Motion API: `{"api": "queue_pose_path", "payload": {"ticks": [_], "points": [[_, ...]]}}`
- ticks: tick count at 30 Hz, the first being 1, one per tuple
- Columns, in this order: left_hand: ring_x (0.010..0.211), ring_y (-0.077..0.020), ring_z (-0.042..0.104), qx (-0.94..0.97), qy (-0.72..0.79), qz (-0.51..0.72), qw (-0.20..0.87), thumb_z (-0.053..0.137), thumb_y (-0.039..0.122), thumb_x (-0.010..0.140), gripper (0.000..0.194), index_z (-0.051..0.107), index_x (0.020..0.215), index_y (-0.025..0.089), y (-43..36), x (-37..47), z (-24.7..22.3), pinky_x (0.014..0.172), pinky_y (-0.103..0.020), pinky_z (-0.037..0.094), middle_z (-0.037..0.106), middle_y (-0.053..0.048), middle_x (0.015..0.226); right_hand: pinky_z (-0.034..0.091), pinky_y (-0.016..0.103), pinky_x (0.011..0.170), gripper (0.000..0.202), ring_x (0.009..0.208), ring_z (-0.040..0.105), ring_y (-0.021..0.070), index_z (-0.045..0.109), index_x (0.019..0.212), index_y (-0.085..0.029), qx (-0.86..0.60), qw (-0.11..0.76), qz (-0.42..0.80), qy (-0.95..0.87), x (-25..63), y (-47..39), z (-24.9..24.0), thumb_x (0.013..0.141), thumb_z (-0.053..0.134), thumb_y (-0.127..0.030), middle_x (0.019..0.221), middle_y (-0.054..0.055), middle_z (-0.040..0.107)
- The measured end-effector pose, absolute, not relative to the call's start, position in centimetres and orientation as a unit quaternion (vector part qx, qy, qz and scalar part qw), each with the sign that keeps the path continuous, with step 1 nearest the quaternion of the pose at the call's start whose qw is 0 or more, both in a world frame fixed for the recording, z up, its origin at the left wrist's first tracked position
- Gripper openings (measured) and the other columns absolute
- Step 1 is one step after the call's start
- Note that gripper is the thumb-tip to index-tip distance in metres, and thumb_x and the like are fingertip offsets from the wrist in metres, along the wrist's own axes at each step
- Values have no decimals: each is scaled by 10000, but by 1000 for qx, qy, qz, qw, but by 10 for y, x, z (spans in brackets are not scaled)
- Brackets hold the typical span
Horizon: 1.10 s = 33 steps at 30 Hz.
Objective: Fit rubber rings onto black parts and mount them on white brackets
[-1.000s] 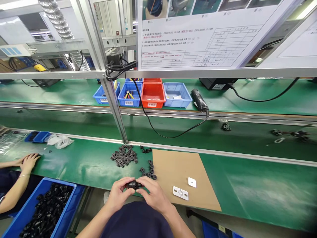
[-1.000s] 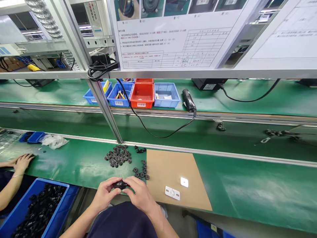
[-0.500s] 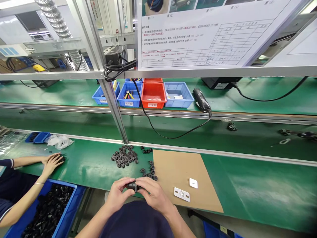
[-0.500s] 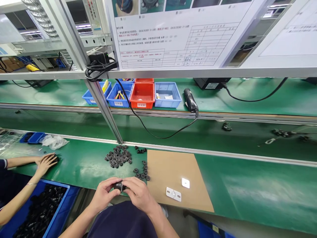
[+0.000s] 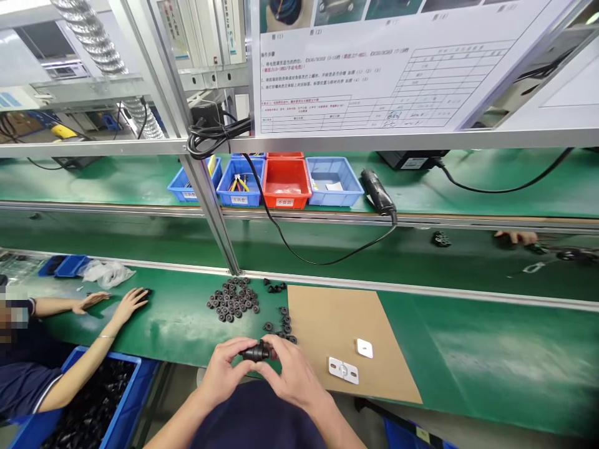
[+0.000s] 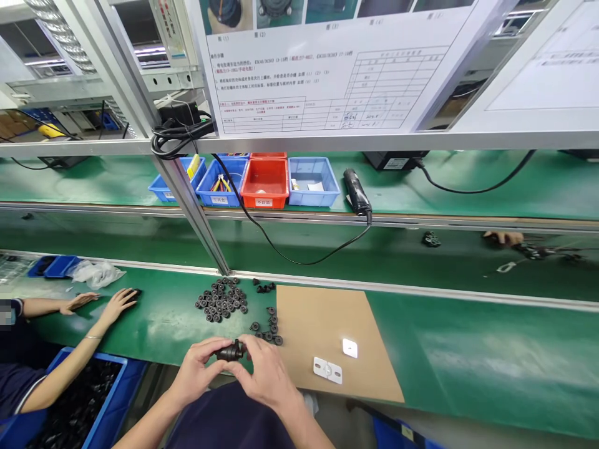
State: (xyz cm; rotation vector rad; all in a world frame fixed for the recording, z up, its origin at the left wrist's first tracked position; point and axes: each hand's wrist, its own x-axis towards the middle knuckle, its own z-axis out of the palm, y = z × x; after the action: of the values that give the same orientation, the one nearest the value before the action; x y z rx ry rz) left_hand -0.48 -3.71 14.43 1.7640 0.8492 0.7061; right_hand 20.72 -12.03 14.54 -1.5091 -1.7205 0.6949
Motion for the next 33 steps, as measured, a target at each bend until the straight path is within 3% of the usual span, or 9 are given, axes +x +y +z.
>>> {"api": "queue_pose_path", "payload": {"ticks": [4, 9, 14, 16, 18, 21, 24, 27, 33], "points": [[1088, -298, 777, 701, 367, 286, 541, 874, 424, 869, 351, 837, 1185, 275, -31, -4, 144, 983, -387, 636, 811, -103, 1191, 547, 398, 937, 420, 1142, 662, 283, 519, 1425, -249, -535, 397, 228, -710, 211, -120, 144, 1012, 588, -224, 1314, 133, 665], [1071, -302, 774, 734, 349, 265, 519, 850, 502, 882, 381, 839, 1190, 278, -27, -3, 147, 993, -409, 627, 824, -107, 1144, 453, 352, 707, 68, 780, 634, 235, 604, 1005, -215, -575, 328, 259, -703, 211, -116, 148, 1001, 607, -283, 848, 42, 677], [1060, -296, 771, 728, 344, 256, 535, 866, 481, 871, 360, 846, 1174, 288, -27, -1, 150, 986, -393, 623, 823, -102, 1121, 324, 320, 611, 498, 582, 521, 157, 438, 679, -218, -599, 313, 338, -655, 207, -115, 154, 1126, 391, -432, 606, -17, 518], [1069, -305, 769, 695, 359, 264, 565, 883, 487, 848, 391, 848, 1169, 266, -28, -1, 148, 978, -394, 630, 814, -115, 1147, 378, 311, 638, 496, 622, 561, 162, 542, 752, -221, -596, 343, 363, -628, 210, -116, 155, 1150, 309, -402, 656, -9, 572], [1046, -309, 776, 650, 368, 271, 607, 879, 508, 844, 433, 843, 1178, 236, -29, -2, 146, 933, -385, 649, 808, -126, 1157, 465, 317, 706, 327, 725, 624, 181, 660, 1048, -232, -579, 386, 354, -625, 214, -117, 153, 1130, 363, -340, 842, 22, 677], [1067, -316, 775, 632, 365, 267, 629, 857, 505, 869, 433, 832, 1203, 231, -32, -3, 146, 934, -391, 653, 804, -128, 1188, 550, 361, 837, 387, 935, 686, 227, 577, 1411, -258, -520, 421, 281, -687, 220, -117, 148, 1034, 513, -202, 1165, 93, 711], [1195, -322, 737, 693, 354, 271, 566, 786, 439, 953, 347, 810, 1260, 279, -35, -5, 147, 1061, -447, 600, 788, -115, 1273, 574, 397, 877, 425, 1042, 692, 266, 596, 1395, -265, -484, 422, 233, -730, 220, -116, 143, 993, 553, -134, 1191, 107, 721], [1266, -308, 707, 741, 318, 287, 518, 707, 367, 1021, 305, 780, 1312, 313, -36, -7, 145, 1156, -491, 532, 779, -95, 1308, 586, 386, 778, 346, 859, 690, 247, 635, 1317, -245, -512, 440, 253, -693, 217, -116, 139, 977, 632, -187, 1026, 88, 737], [1213, -313, 736, 643, 364, 289, 609, 639, 506, 1047, 495, 660, 1472, 254, -36, -5, 138, 1074, -478, 596, 754, -131, 1352, 593, 353, 732, 313, 811, 692, 229, 680, 1265, -246, -537, 494, 273, -627, 208, -121, 132, 954, 675, -219, 1012, 84, 735]]}}
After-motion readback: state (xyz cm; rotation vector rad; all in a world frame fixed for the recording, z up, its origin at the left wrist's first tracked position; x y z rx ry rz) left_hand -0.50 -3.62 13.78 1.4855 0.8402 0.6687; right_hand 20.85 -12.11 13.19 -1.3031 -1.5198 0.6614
